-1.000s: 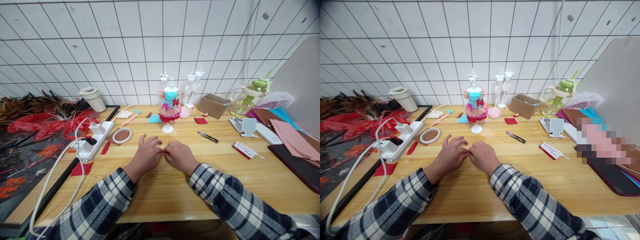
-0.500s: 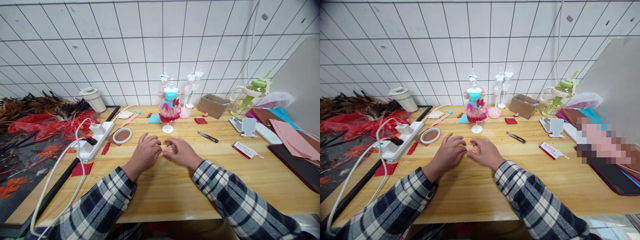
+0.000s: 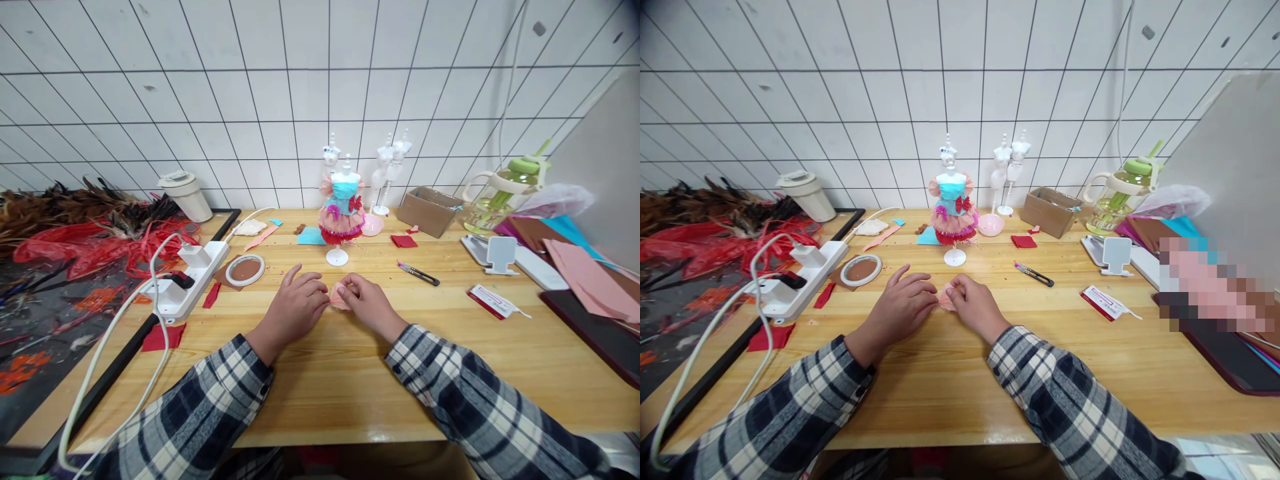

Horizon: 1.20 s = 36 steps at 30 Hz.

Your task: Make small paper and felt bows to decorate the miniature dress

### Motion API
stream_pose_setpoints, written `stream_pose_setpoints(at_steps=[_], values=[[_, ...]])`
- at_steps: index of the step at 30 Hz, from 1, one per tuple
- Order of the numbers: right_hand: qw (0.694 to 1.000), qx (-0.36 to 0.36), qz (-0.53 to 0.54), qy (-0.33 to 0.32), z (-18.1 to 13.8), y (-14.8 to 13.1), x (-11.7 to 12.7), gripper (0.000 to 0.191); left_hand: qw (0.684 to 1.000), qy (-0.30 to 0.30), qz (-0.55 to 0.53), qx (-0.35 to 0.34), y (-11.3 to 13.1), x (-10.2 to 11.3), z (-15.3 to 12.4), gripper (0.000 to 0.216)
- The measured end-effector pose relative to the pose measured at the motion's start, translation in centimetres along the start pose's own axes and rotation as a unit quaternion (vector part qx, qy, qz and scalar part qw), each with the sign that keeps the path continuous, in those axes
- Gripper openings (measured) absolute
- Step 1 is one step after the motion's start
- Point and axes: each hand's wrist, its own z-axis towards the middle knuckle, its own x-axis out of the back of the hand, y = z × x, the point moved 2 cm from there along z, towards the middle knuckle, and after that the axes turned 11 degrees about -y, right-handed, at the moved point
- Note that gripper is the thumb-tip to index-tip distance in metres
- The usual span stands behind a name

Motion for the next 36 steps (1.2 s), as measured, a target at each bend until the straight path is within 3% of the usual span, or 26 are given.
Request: stream_pose_setpoints(at_steps=[5, 8, 12, 15, 20, 23, 29, 36], values=[[0.999, 0.012, -0.034, 0.03, -0.2, -0.5, 0.9, 0.024, 0.999, -0.008, -0.006, 0.039, -0.3, -0.1, -0.1, 0.023], [0.992, 0.005, -0.067, 0.107, -0.1, 0.3, 3.6, 0.031, 0.998, 0.002, -0.013, 0.061, -0.7, 0.1, -0.1, 0.023], [0.973, -0.032, -0.126, 0.19, 0.2, 2.8, 7.5, 0.024, 0.996, -0.01, -0.016, 0.084, -1.4, 0.2, -0.2, 0.025], [0.97, -0.017, -0.174, 0.172, 0.5, 4.0, 8.6, 0.022, 0.996, -0.036, -0.023, 0.081, -1.6, -0.1, -0.2, 0.026], [0.968, 0.021, -0.248, 0.03, 0.6, 3.6, 7.0, 0.018, 0.995, -0.048, -0.032, 0.085, -1.6, -0.3, -0.2, 0.031], [0.961, 0.012, -0.276, -0.014, 0.6, 3.0, 5.8, 0.016, 0.995, -0.039, -0.023, 0.094, -1.5, -0.1, -0.3, 0.03], [0.955, -0.027, -0.294, -0.029, 0.9, 2.7, 4.4, 0.013, 0.994, 0.022, -0.049, 0.095, -1.7, 0.0, -0.4, 0.019], [0.947, -0.02, -0.32, 0.009, 0.8, 1.6, 3.0, 0.019, 0.981, 0.033, -0.144, 0.123, -2.0, -0.8, -0.5, 0.012]])
